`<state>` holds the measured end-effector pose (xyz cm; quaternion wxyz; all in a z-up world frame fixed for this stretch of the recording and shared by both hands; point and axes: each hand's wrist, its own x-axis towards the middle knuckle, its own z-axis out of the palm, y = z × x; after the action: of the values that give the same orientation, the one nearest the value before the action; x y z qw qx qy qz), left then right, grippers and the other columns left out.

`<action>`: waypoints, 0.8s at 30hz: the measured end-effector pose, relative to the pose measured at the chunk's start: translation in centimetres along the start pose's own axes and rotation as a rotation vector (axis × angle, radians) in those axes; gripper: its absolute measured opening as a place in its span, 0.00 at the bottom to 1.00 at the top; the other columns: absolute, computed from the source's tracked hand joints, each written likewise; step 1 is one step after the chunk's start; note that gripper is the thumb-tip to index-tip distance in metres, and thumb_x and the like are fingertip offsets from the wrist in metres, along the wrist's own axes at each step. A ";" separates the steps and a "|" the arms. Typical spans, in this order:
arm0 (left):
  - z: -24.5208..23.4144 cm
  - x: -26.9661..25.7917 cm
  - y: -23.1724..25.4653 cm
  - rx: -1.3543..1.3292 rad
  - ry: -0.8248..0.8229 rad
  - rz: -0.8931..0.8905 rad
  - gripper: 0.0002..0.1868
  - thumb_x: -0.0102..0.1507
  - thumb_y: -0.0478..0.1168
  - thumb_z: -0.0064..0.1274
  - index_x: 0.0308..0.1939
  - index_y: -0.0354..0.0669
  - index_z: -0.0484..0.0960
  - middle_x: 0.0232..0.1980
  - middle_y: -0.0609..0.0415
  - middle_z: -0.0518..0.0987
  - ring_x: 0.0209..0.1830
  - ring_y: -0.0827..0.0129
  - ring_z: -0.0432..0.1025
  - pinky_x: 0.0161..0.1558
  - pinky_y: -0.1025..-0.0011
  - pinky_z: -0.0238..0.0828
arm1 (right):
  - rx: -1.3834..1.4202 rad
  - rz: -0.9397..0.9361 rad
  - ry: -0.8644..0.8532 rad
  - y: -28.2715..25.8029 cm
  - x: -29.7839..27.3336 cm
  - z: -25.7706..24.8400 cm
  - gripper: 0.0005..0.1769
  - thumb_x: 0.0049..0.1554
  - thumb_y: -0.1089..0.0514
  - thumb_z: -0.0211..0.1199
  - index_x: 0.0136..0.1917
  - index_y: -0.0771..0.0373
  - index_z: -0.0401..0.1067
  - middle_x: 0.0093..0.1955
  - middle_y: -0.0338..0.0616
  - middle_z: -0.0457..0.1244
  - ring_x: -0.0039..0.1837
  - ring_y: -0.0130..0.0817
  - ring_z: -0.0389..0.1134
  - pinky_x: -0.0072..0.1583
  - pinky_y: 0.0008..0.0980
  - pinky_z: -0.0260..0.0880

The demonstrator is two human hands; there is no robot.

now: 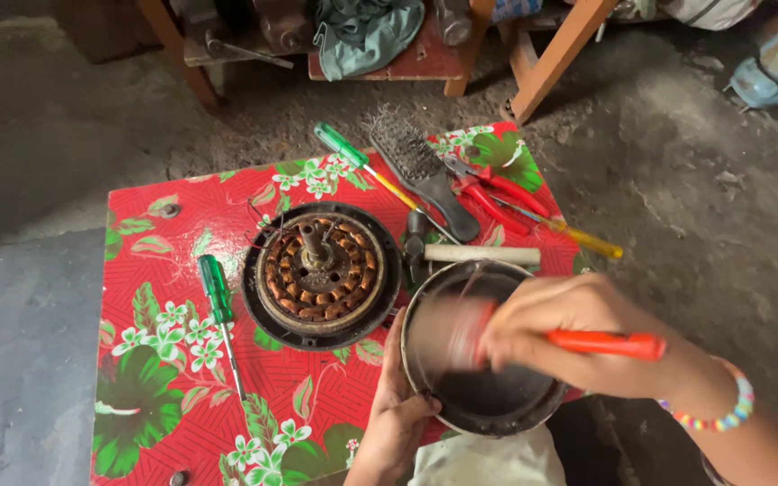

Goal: The person disassembles a ceiling fan motor and cleans the internal components with a brush before reassembling the housing.

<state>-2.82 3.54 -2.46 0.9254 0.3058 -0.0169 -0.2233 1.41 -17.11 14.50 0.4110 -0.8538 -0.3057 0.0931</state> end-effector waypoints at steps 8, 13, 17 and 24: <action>0.0 -0.4 0.4 0.181 0.010 -0.009 0.61 0.42 0.22 0.41 0.82 0.47 0.44 0.83 0.48 0.56 0.83 0.62 0.52 0.76 0.66 0.48 | -0.230 0.015 0.206 0.2 1.5 -1.6 0.06 0.55 0.59 0.66 0.40 0.64 0.80 0.39 0.41 0.74 0.42 0.31 0.75 0.45 0.28 0.76; -0.3 -0.4 0.1 0.048 0.023 -0.033 0.61 0.42 0.21 0.41 0.82 0.49 0.43 0.81 0.46 0.57 0.81 0.58 0.54 0.75 0.64 0.51 | -0.003 -0.045 -0.028 0.5 1.2 0.1 0.05 0.56 0.62 0.65 0.40 0.65 0.79 0.39 0.41 0.73 0.41 0.31 0.77 0.47 0.29 0.77; -0.3 -0.4 0.3 0.031 0.006 -0.022 0.61 0.43 0.20 0.42 0.82 0.49 0.44 0.82 0.48 0.55 0.82 0.60 0.52 0.75 0.64 0.50 | -0.243 -0.029 0.178 0.9 1.1 0.3 0.05 0.55 0.61 0.66 0.40 0.65 0.78 0.39 0.41 0.72 0.42 0.33 0.75 0.45 0.30 0.74; -0.6 -0.4 0.0 0.001 0.011 0.002 0.62 0.42 0.20 0.43 0.82 0.46 0.44 0.82 0.49 0.55 0.83 0.60 0.50 0.75 0.66 0.51 | -0.284 0.084 0.300 1.3 0.9 0.3 0.07 0.55 0.60 0.65 0.38 0.64 0.79 0.37 0.42 0.72 0.40 0.31 0.76 0.43 0.29 0.73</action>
<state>-3.09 4.03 -2.92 0.9255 0.3074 -0.0123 -0.2208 2.64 -17.00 13.39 0.3231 -0.9194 -0.2154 -0.0623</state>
